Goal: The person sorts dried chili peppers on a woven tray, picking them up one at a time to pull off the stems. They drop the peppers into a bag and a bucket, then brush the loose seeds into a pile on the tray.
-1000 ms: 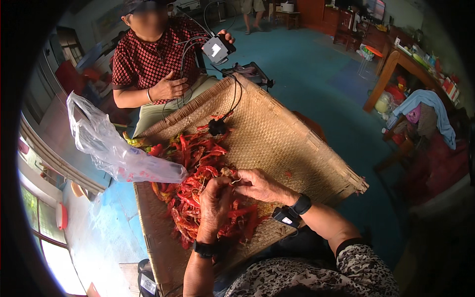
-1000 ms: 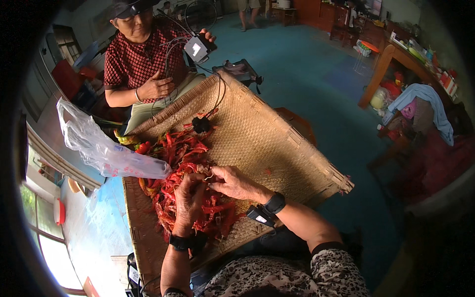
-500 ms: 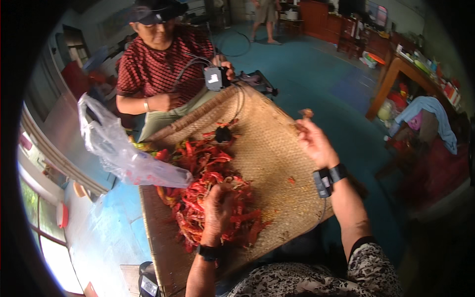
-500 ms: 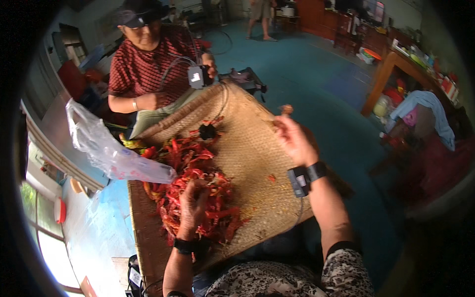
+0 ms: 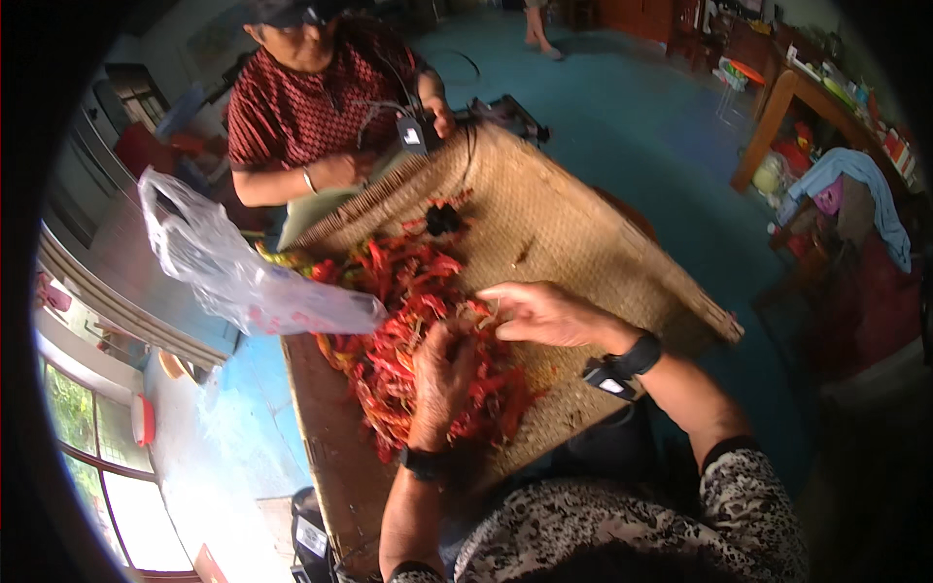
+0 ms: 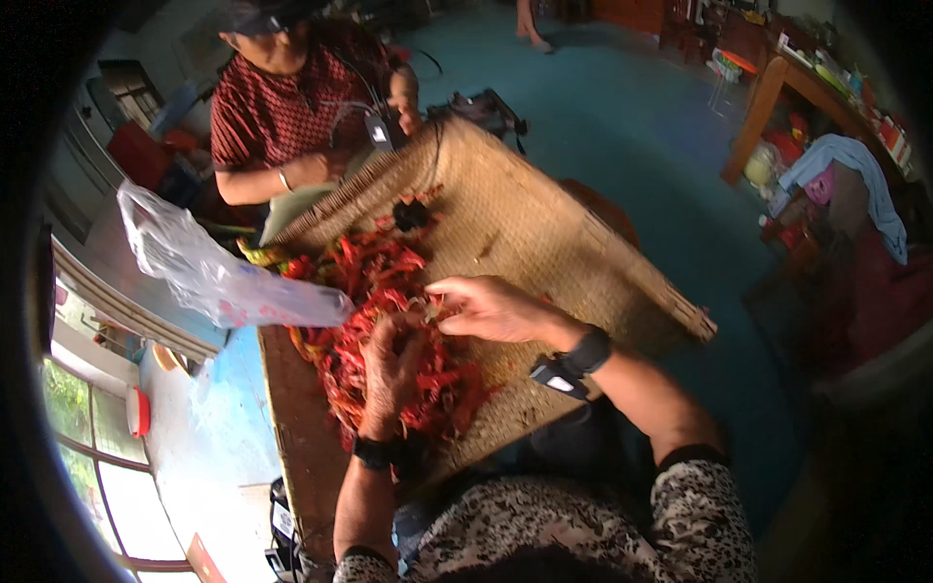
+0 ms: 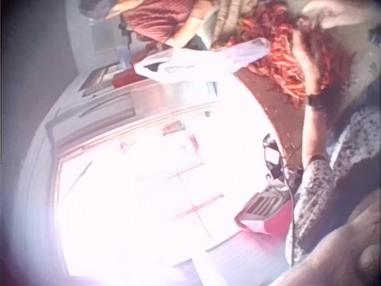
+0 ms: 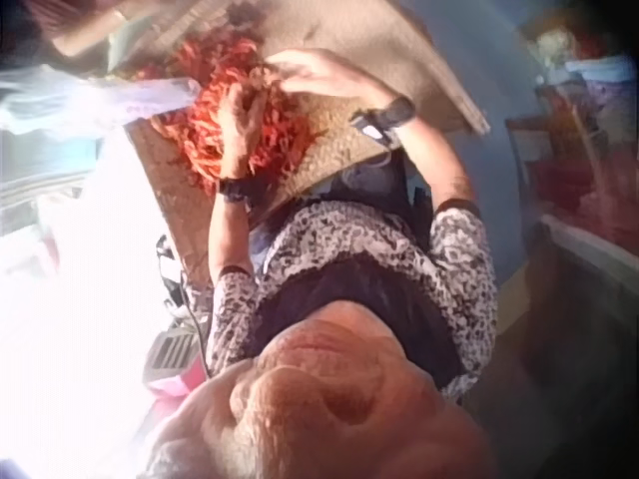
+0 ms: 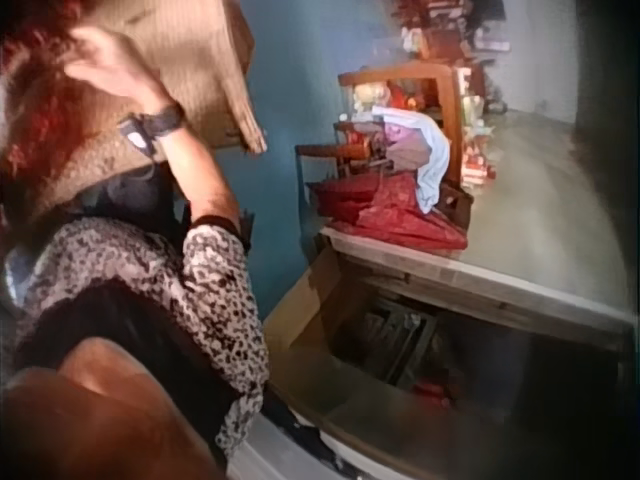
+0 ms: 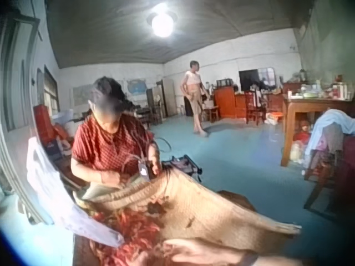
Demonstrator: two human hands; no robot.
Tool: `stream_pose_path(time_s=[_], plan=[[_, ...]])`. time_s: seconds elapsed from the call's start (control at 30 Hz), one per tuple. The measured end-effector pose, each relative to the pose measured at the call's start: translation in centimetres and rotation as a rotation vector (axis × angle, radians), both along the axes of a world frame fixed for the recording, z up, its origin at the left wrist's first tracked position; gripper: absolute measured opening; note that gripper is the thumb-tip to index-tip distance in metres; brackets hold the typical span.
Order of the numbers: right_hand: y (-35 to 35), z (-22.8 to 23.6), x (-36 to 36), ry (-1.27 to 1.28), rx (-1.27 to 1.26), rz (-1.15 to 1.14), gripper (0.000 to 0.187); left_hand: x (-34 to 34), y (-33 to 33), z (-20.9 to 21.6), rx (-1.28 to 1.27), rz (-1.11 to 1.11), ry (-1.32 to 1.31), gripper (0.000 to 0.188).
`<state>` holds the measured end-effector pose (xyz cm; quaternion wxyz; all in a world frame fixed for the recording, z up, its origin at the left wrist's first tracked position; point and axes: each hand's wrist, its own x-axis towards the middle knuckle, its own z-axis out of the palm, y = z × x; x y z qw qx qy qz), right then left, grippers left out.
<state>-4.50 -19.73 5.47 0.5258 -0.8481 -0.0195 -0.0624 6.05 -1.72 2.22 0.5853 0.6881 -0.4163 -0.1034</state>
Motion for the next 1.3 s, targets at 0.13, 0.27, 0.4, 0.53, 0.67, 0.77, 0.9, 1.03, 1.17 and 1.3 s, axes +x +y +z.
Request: stream_pose_path(time_s=[0.13,0.27,0.4,0.53,0.67,0.77,0.9,1.03,1.17,1.3], plan=[[2.3,-2.8,0.4,-0.228,0.021,-0.101,0.038,-0.8,-0.5,0.5,-0.026,-0.081,-0.023,0.019],[2.2,-2.8,0.6,-0.106,-0.077,-0.078,0.025,-0.7,0.2,-0.7,0.022,-0.069,0.095,0.018],[1.6,-1.5,-0.5,-0.054,0.051,-0.163,0.023,-1.4,0.4,0.9,0.08,-0.069,0.081,0.018],[-0.7,-0.3,-1.1,-0.071,0.195,-0.332,0.021,-0.7,1.0,-0.6,0.051,-0.022,-0.017,0.021],[-5.6,1.6,-2.5,-0.321,0.228,-0.596,0.017,-0.3,1.1,-0.3,0.109,0.013,-0.056,0.023],[-10.0,2.7,-3.1,-0.582,0.16,-0.843,0.015,-0.5,1.2,-0.1,0.153,0.01,-0.089,0.027],[-17.4,0.6,-5.5,-0.492,-0.264,-1.127,0.018,-0.6,0.5,-0.6,0.122,-0.021,-0.208,0.039],[-16.9,0.1,-5.5,0.008,-0.897,-1.182,0.042,-0.2,0.7,-0.4,0.153,-0.021,-0.22,0.049],[-13.5,0.5,-2.5,-0.252,-0.693,-0.798,0.033,-0.2,1.0,0.1,0.219,-0.028,-0.147,0.053],[-8.8,-1.5,2.6,0.275,-0.72,-0.279,0.03,0.2,1.5,-1.4,0.234,-0.018,-0.28,0.046]])
